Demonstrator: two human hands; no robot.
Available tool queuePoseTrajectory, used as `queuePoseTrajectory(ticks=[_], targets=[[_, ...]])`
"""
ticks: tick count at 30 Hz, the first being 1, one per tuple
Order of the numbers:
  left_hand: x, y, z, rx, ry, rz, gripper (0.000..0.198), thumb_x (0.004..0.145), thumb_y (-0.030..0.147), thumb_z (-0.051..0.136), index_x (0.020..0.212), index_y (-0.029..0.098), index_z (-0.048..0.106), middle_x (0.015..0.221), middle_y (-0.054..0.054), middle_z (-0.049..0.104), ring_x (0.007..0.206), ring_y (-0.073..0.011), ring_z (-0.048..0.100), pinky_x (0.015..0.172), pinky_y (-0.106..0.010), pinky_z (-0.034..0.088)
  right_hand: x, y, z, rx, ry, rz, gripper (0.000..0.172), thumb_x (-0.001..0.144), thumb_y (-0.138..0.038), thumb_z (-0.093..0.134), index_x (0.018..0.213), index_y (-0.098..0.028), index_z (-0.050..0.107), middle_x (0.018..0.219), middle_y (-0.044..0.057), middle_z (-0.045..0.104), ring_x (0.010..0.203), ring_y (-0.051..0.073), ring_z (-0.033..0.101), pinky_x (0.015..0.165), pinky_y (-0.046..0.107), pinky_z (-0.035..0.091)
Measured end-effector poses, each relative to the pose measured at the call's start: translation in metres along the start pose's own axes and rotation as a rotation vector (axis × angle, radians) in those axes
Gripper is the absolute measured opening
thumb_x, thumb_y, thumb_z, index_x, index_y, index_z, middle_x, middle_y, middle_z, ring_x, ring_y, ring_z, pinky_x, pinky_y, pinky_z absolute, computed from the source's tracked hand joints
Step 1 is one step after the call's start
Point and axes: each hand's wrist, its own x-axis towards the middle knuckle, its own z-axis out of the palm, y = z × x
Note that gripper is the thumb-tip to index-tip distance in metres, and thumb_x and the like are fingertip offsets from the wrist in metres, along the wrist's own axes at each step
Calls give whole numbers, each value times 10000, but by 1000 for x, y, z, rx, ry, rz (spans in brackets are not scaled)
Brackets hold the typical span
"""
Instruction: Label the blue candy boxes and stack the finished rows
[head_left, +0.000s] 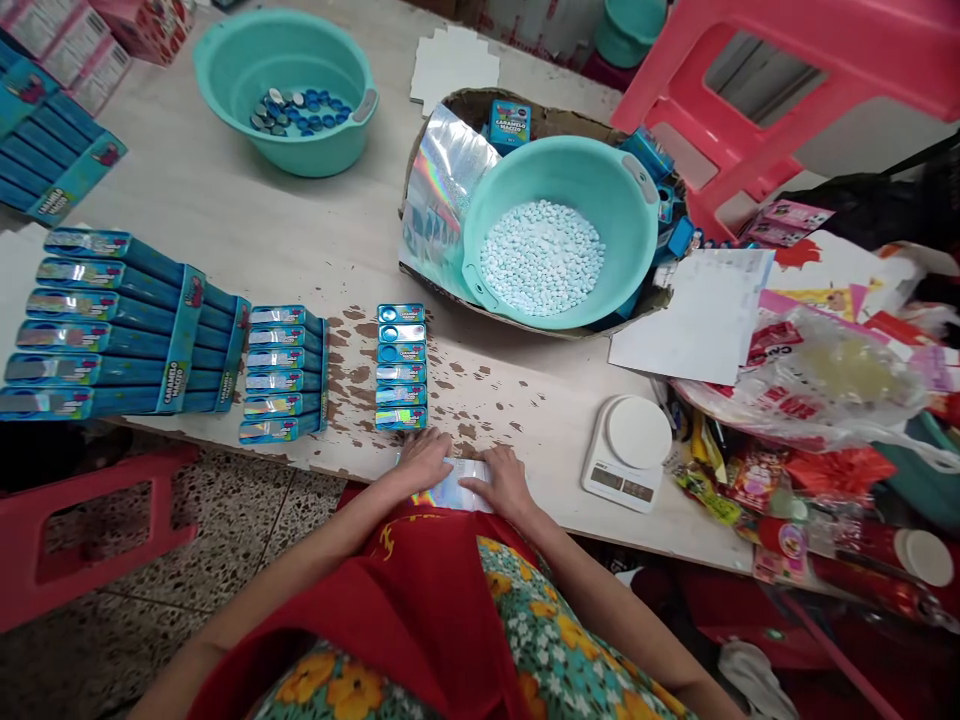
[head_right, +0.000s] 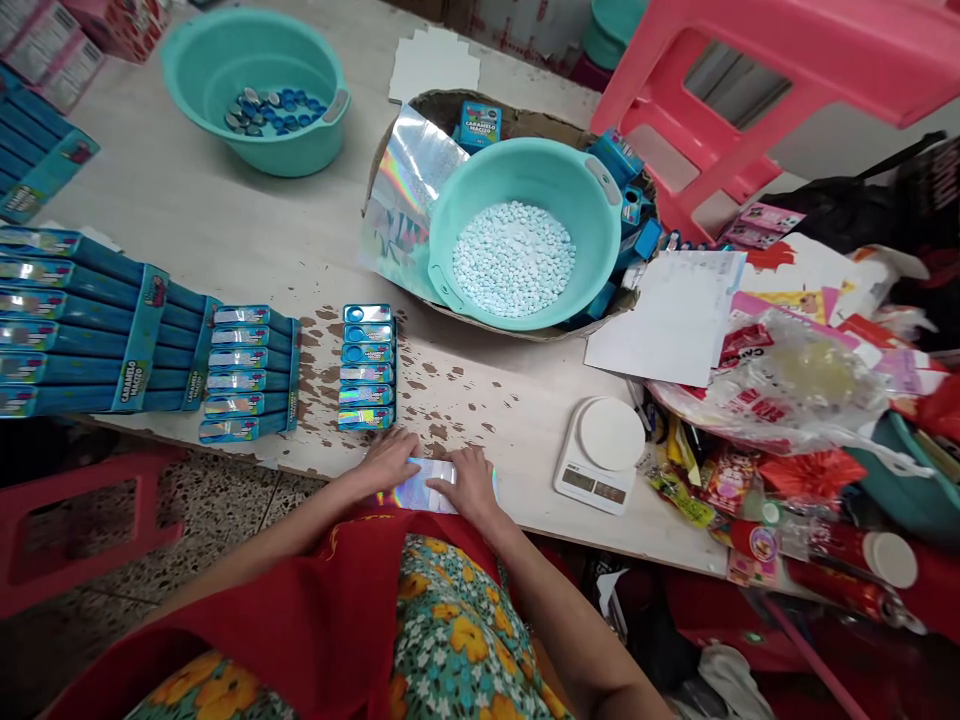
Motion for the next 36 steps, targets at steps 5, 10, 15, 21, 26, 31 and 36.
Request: queuePoseTrajectory(ticks=[5, 10, 15, 21, 26, 31, 36], targets=[[5, 2, -8, -74, -18, 2, 234, 844, 292, 424, 958, 219, 615, 884, -55, 676, 863, -207, 602, 728, -283, 405, 2, -8, -3, -51, 103, -122, 336, 835, -368, 567, 1154, -261, 556, 1081, 61, 588, 999, 229, 482, 862, 375, 366], [16, 1, -7, -124, 16, -67, 282, 853, 329, 395, 854, 214, 651, 903, -55, 688, 849, -186, 610, 673, -250, 406, 1, -13, 4, -194, 154, -264, 379, 884, -283, 488, 1256, -208, 487, 1212, 87, 555, 1082, 245, 448, 945, 424, 324], [23, 2, -5, -153, 17, -120, 287, 838, 335, 384, 849, 222, 648, 928, -59, 683, 842, -201, 610, 632, -259, 411, -4, -8, 7, -282, 162, -375, 399, 883, -230, 477, 1281, -219, 454, 1330, 85, 479, 1181, 265, 398, 1001, 471, 270], [25, 2, -5, -189, 18, -148, 248, 817, 291, 410, 800, 227, 649, 909, -43, 684, 822, -189, 607, 627, -250, 412, -3, -14, 4, -75, 217, -369, 143, 853, -214, 513, 954, -195, 612, 1178, 91, 580, 1070, 241, 477, 888, 402, 377], [22, 3, -5, -218, 38, -143, 264, 838, 295, 397, 863, 203, 642, 911, -79, 680, 851, -226, 614, 675, -294, 437, -3, -32, -21, 419, 210, -118, 130, 840, -287, 534, 754, -203, 581, 725, 18, 618, 731, 168, 543, 721, 321, 425], [-1, 14, -21, -708, 151, 145, 387, 914, 376, 289, 1158, 202, 533, 1088, -71, 643, 1011, -174, 574, 854, -277, 430, 5, -53, -60, 990, 245, 182, 246, 706, -401, 678, 716, -190, 551, 674, -22, 581, 640, 128, 529, 646, 271, 436], [-21, 22, -45, -1027, 95, 142, 328, 814, 443, 487, 913, 150, 595, 790, -35, 644, 726, -141, 591, 655, -242, 466, 20, -72, -75, 1138, 223, 185, 251, 661, -378, 719, 707, -187, 562, 662, -30, 576, 647, 121, 533, 657, 267, 437]])
